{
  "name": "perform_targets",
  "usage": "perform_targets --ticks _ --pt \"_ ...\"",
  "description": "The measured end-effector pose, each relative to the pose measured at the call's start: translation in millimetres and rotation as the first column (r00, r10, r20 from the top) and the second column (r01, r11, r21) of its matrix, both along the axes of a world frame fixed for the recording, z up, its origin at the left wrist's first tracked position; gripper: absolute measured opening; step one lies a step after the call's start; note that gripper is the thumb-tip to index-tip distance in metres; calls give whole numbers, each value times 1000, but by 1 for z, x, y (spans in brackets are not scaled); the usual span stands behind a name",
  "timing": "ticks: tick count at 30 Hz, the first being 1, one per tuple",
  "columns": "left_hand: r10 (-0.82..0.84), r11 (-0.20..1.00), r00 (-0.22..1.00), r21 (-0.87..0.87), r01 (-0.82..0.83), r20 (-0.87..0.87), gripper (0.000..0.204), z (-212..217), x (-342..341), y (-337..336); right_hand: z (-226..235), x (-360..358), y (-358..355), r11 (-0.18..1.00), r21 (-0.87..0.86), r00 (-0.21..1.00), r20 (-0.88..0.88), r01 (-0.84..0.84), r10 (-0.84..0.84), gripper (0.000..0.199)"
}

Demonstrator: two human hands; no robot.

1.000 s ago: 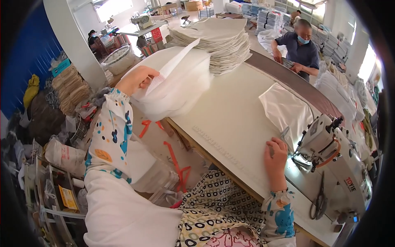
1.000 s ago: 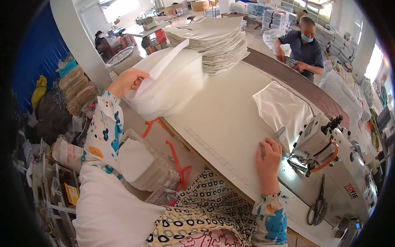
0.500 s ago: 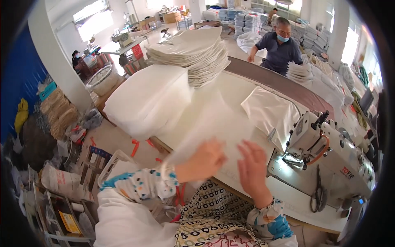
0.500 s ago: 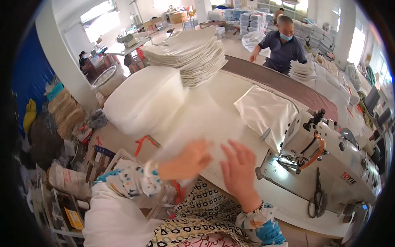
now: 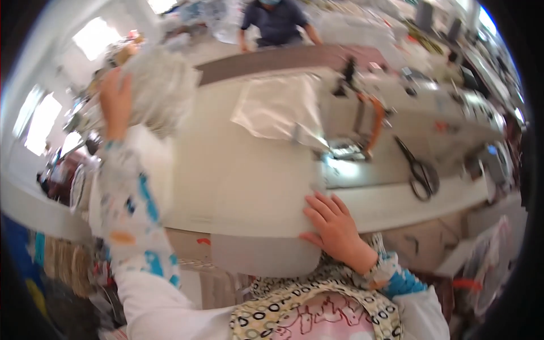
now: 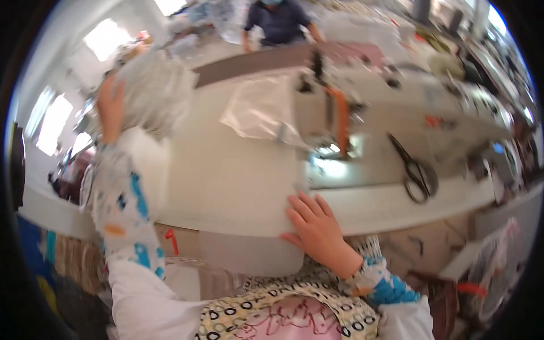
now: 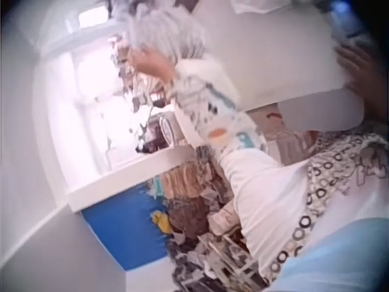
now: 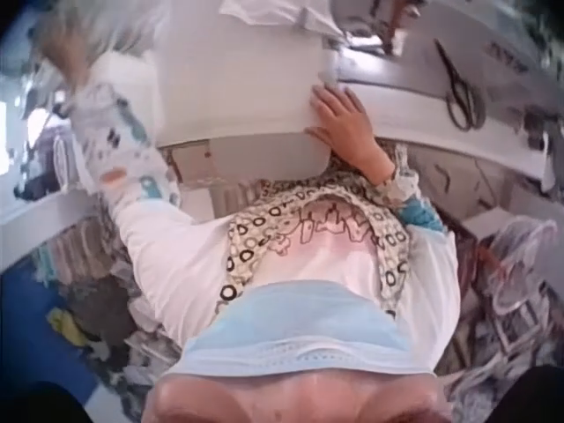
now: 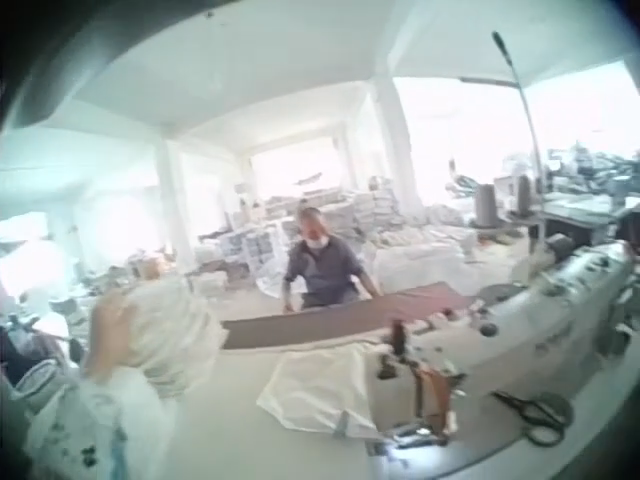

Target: The worker is sewing white fabric covers, inserting foam padding pieces, and sealing the pouches using an industrial sewing machine.

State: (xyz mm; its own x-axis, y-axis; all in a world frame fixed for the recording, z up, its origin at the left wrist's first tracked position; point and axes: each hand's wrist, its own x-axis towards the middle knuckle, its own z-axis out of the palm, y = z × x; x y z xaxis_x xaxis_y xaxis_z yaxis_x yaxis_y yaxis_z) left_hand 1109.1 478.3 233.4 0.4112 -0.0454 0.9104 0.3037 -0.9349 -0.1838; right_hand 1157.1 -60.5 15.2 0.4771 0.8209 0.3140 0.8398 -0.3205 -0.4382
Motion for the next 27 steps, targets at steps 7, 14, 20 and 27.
perform_targets --ticks 7,14,20,27 --pt "-697 710 367 -666 229 -616 17 -117 -82 -322 -8 -1 -20 999 53 999 43 9 -11 49" --pt "-873 460 108 -877 -140 -475 24 -125 -60 -337 -16 -8 -34 1000 16 993 116 -6 4 43" --pt "-732 674 478 -615 409 -485 21 -166 51 -333 -15 -11 -33 1000 7 994 107 -23 23 44" --pt "-730 653 434 -727 212 -528 17 -195 65 -334 -12 -10 -31 996 85 997 77 10 -17 45"
